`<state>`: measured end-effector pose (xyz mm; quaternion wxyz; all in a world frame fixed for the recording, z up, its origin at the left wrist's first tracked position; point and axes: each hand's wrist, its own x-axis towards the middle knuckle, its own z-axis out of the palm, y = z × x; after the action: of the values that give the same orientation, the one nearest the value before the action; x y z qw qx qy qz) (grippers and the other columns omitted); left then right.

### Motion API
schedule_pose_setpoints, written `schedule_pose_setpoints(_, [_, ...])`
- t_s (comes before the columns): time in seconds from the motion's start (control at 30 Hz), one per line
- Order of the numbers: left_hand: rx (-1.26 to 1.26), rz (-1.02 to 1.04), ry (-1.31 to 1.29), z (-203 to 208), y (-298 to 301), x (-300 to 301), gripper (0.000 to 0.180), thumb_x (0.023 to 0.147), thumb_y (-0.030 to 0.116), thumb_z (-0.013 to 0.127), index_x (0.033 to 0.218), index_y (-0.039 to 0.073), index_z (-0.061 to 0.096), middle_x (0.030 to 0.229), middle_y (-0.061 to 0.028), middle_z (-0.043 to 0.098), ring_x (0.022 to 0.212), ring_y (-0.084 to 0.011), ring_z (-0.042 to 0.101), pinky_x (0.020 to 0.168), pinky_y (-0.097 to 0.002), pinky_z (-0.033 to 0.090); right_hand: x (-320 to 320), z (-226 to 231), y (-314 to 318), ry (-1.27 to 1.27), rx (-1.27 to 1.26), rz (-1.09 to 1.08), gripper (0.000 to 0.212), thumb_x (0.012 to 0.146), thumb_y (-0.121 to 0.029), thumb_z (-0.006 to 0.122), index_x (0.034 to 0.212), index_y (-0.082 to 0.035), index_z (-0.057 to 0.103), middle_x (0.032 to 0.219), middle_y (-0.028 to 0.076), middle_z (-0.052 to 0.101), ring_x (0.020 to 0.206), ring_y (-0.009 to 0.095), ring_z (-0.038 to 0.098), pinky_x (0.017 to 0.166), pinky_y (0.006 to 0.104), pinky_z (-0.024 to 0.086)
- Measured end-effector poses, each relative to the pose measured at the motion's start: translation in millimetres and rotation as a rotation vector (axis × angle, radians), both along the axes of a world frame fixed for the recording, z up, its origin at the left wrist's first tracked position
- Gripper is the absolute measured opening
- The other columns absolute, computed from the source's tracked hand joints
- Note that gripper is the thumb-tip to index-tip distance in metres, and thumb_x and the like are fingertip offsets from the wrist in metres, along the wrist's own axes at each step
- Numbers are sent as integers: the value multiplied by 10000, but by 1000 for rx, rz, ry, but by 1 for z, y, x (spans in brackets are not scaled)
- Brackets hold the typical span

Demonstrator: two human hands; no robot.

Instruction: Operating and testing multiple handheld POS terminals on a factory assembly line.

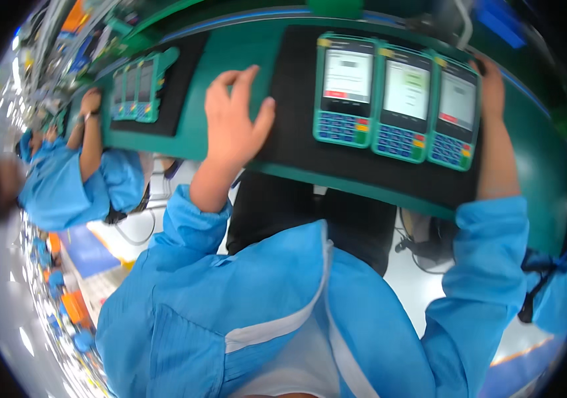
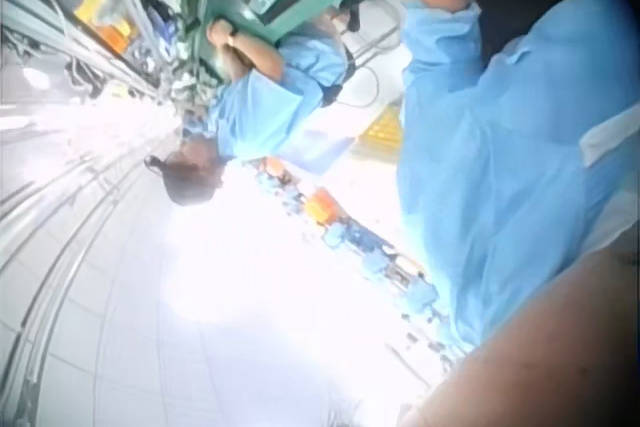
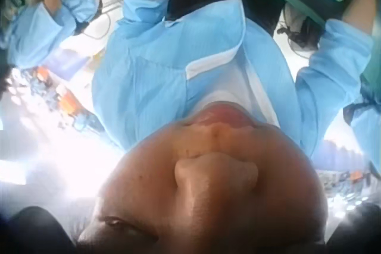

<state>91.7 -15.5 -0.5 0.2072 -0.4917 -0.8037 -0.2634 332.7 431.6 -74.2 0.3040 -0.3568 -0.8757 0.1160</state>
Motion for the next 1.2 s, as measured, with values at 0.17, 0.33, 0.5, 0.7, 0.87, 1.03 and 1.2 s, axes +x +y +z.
schedule_pose_setpoints(0.17, [-315,600,185,-8,-77,-72,481,759,293,666,1219,167,604,1098,-116,506,1008,-330,487,851,-468,388,1,-11,17,44,-66,6,404,899,-352,598,1202,-84,616,1218,172,608,1157,326,562,969,364,432])
schedule_pose_setpoints(0.33, [-486,381,216,13,-106,-112,357,766,266,701,1120,246,669,986,-13,559,928,-249,543,782,-447,409,4,-14,19,2,24,-32,430,896,-394,598,1204,-95,614,1219,174,599,1155,328,561,965,373,437])
schedule_pose_setpoints(0.5, [-577,283,585,30,-82,-118,449,699,108,652,1135,214,643,934,-21,522,872,-238,524,720,-396,403,-1,-4,-2,37,32,-39,405,890,-387,602,1184,-109,628,1201,161,607,1134,337,565,950,380,449])
schedule_pose_setpoints(0.7, [-621,476,674,23,-60,-134,55,685,91,607,725,107,641,784,-36,547,776,-245,546,698,-377,380,-7,9,-17,5,-74,-109,399,883,-390,595,1188,-134,629,1246,142,582,1154,334,548,960,382,444])
schedule_pose_setpoints(0.87, [-686,346,666,20,-47,-125,93,701,94,589,633,112,650,727,-49,616,801,-236,588,705,-396,386,-8,9,-18,5,-27,-135,402,874,-403,598,1182,-145,631,1245,131,583,1151,331,550,950,387,451])
schedule_pose_setpoints(1.03, [-595,126,565,18,-29,-61,88,684,103,585,625,100,650,694,-45,594,754,-227,577,712,-392,387,-8,8,-16,2,-8,-104,391,878,-408,596,1175,-156,632,1244,121,581,1147,332,549,942,398,454])
schedule_pose_setpoints(1.2, [-539,-4,319,36,-7,8,154,734,160,646,605,79,632,661,-64,555,713,-248,565,682,-388,390,-8,8,-17,-2,-2,-121,385,882,-409,597,1171,-157,633,1245,122,578,1158,328,540,945,399,453])
